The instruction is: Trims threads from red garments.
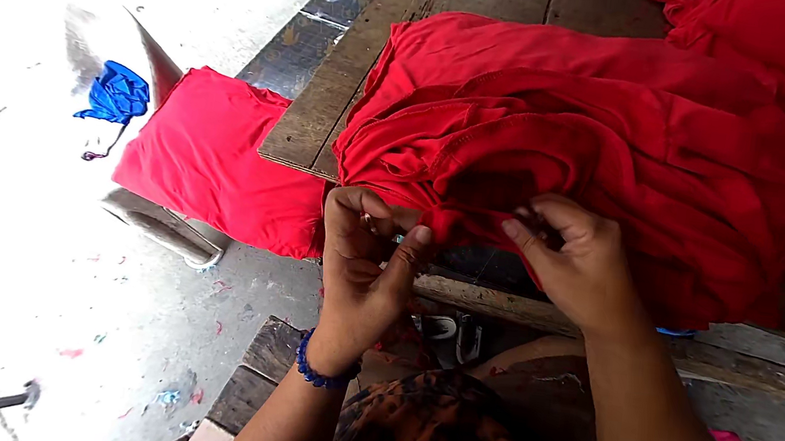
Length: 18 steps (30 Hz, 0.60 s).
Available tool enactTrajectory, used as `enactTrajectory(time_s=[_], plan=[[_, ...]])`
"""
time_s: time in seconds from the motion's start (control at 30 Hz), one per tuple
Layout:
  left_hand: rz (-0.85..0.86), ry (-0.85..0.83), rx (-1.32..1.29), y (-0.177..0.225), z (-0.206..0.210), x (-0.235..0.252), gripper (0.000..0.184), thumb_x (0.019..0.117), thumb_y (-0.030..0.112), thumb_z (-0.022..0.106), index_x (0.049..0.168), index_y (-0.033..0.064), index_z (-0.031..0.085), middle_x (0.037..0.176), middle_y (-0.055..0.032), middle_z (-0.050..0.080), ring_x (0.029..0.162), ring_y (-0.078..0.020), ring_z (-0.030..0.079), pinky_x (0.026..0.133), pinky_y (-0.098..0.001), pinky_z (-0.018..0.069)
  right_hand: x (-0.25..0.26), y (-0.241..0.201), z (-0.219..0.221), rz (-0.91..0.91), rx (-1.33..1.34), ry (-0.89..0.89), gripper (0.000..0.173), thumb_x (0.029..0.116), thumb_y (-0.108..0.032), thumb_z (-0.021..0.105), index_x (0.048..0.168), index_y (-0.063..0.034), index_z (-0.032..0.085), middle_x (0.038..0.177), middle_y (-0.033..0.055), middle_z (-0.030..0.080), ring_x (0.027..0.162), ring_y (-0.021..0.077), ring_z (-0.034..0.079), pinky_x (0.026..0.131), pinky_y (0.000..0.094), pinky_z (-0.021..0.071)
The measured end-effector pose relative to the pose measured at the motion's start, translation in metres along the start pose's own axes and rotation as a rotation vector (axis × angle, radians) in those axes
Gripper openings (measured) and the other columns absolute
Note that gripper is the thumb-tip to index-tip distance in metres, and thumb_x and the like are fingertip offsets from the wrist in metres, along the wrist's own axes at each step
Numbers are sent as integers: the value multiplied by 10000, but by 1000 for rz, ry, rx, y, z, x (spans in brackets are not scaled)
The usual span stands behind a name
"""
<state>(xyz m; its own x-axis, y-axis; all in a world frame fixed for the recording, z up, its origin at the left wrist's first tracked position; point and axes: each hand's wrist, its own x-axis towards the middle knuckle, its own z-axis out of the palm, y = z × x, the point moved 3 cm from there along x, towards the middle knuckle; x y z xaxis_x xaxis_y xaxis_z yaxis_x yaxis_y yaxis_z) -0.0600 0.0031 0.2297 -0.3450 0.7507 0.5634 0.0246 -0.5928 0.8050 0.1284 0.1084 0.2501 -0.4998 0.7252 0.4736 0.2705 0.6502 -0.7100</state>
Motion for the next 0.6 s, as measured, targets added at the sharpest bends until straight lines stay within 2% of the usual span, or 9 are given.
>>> enactTrajectory(time_s=[0.07, 0.1, 0.23, 0.3, 0.37, 0.4, 0.43, 0.5, 0.6], plan=[[-26, -7, 23, -3, -3, 2, 254, 1026, 17, 533, 1168, 194, 421, 1001, 54, 646, 793, -55, 671, 660, -217, 597, 9, 6, -7, 133, 277, -40, 101, 1019, -147, 600, 940, -130, 661, 694, -104, 543, 530, -66, 441, 480, 92, 368], [-34, -23, 40, -6, -3, 3, 210, 1048, 40, 496, 1178, 191, 429, 982, 58, 629, 755, -38, 643, 626, -194, 572, 13, 8, -11, 184, 415, -51, 136, 1039, -159, 578, 929, -168, 656, 665, -126, 536, 497, -65, 431, 449, 94, 360], [-3, -101, 124, -14, 4, 7, 170, 1066, 147, 513, 1234, 149, 544, 900, 89, 564, 703, 17, 550, 610, -141, 491, 24, 8, -17, 292, 673, -35, 216, 1041, -110, 541, 867, -184, 644, 629, -125, 538, 469, -59, 412, 429, 92, 334], [70, -120, 194, -15, 9, 11, 200, 1030, 208, 616, 1197, 99, 613, 938, 90, 629, 785, 27, 593, 685, -142, 511, 25, 8, -17, 306, 686, -39, 223, 1041, -102, 541, 858, -179, 642, 637, -114, 567, 487, -59, 455, 441, 91, 361], [143, -124, 276, -18, 14, 15, 248, 965, 216, 724, 1122, 29, 683, 988, 36, 707, 868, -5, 660, 782, -185, 565, 25, 8, -16, 306, 674, -42, 220, 1042, -102, 541, 858, -172, 640, 653, -107, 582, 515, -54, 492, 464, 94, 390], [157, -119, 317, -19, 17, 18, 242, 938, 186, 753, 1084, -3, 715, 969, -1, 731, 857, -27, 671, 785, -213, 565, 25, 8, -16, 298, 668, -47, 221, 1039, -97, 541, 855, -169, 638, 663, -105, 589, 538, -49, 516, 487, 99, 416], [154, -113, 346, -21, 20, 20, 189, 923, 128, 760, 1044, -16, 737, 924, -19, 743, 808, -33, 671, 749, -219, 559, 25, 7, -16, 281, 667, -54, 220, 1036, -89, 542, 854, -165, 640, 676, -102, 600, 565, -45, 540, 518, 105, 446], [109, -98, 326, -23, 24, 24, 57, 944, 50, 710, 981, 13, 731, 825, 23, 706, 685, 6, 627, 626, -164, 537, 25, 8, -17, 261, 674, -65, 219, 1032, -84, 547, 851, -164, 642, 685, -102, 599, 580, -44, 544, 534, 109, 454], [-36, 0, 180, -24, 20, 23, 136, 1052, 119, 560, 971, 123, 668, 770, 83, 624, 632, 10, 577, 581, -161, 513, 27, 13, -17, 353, 740, -32, 242, 1049, -91, 516, 849, -157, 635, 646, -91, 580, 498, -53, 478, 440, 95, 372]])
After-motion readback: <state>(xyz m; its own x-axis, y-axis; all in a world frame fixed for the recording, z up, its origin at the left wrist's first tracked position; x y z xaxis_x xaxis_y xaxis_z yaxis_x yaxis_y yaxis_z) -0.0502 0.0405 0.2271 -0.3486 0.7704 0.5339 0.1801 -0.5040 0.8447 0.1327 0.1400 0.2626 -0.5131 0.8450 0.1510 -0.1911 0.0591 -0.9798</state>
